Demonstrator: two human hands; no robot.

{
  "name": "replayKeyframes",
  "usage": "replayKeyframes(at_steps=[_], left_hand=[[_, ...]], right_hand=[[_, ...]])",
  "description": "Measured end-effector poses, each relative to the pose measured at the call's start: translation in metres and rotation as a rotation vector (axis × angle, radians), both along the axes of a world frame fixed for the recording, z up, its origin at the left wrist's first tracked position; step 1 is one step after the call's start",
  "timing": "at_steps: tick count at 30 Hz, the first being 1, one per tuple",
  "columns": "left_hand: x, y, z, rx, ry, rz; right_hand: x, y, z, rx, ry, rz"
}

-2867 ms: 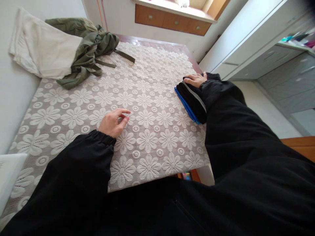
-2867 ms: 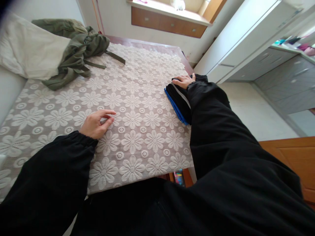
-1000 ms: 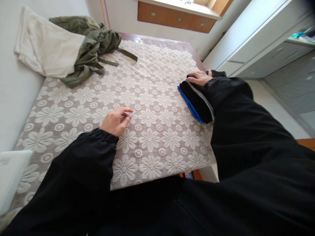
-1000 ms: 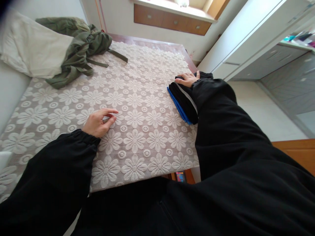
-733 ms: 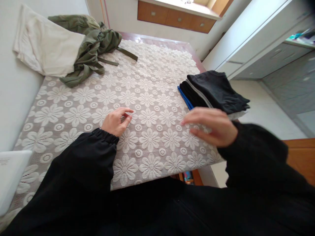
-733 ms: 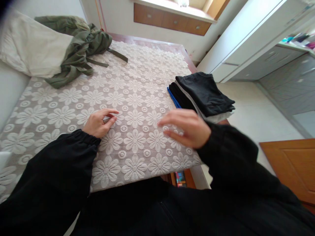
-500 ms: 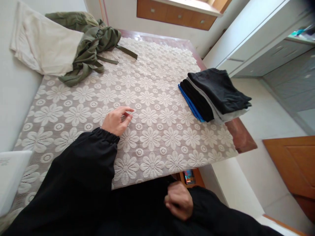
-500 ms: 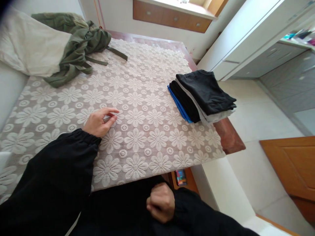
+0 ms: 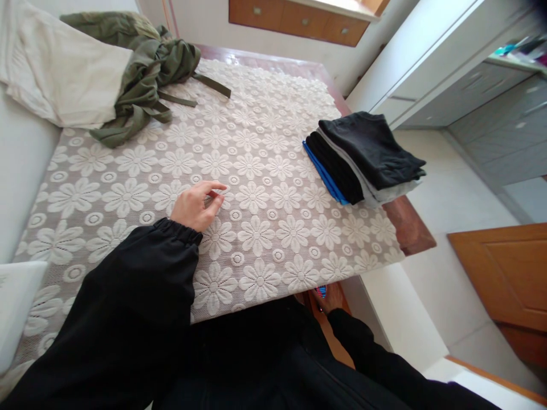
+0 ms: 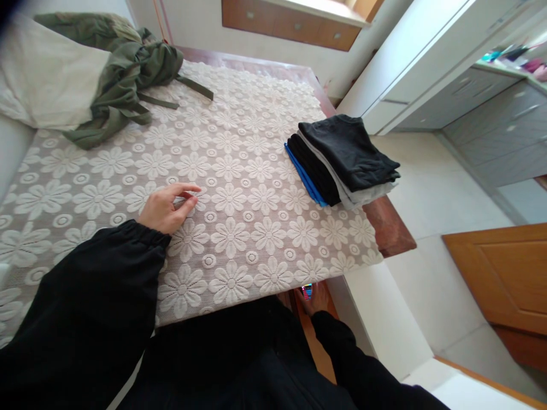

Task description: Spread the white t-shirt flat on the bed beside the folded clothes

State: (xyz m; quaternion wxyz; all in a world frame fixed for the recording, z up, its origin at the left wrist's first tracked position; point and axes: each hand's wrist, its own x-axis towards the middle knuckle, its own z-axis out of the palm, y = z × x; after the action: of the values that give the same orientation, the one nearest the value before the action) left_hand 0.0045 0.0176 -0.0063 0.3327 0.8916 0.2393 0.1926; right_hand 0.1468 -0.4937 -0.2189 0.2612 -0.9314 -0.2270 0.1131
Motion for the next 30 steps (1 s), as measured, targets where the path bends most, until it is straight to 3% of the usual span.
replayKeyframes(at_steps=[5,11,16,19,22,24,26,29,30], left_hand=[[-0.001,0.0,0.0,0.004,-0.003,-0.008],[-0.001,0.0,0.0,-0.006,-0.001,0.005],[0.0,0.001,-0.003,-0.022,0.006,0.006],[0.0,0.001,-0.004,-0.03,-0.02,-0.001],[0.0,0.001,-0.003,-0.037,-0.047,0.009],[0.0,0.002,-0.001,-0.053,-0.058,0.044],[-0.001,0.002,0.0,-0.079,-0.071,0.091],[-0.001,0.003,-0.001,-0.107,-0.084,0.162],[-0.002,0.003,-0.002,-0.116,-0.092,0.183]], right_hand=[[-0.002,-0.002,-0.015,-0.057,0.023,-0.093],[-0.001,-0.01,-0.023,-0.065,0.058,-0.095],[0.001,-0.011,-0.015,-0.041,0.052,-0.041],[-0.006,-0.006,0.001,0.003,0.068,0.104],[-0.025,0.015,0.033,0.076,0.165,0.407],[-0.041,0.042,0.069,0.148,0.154,0.696],[-0.053,0.078,0.118,0.286,0.04,0.944],[-0.052,0.146,0.198,0.466,0.144,1.263],[-0.047,0.173,0.222,0.532,0.155,1.294]])
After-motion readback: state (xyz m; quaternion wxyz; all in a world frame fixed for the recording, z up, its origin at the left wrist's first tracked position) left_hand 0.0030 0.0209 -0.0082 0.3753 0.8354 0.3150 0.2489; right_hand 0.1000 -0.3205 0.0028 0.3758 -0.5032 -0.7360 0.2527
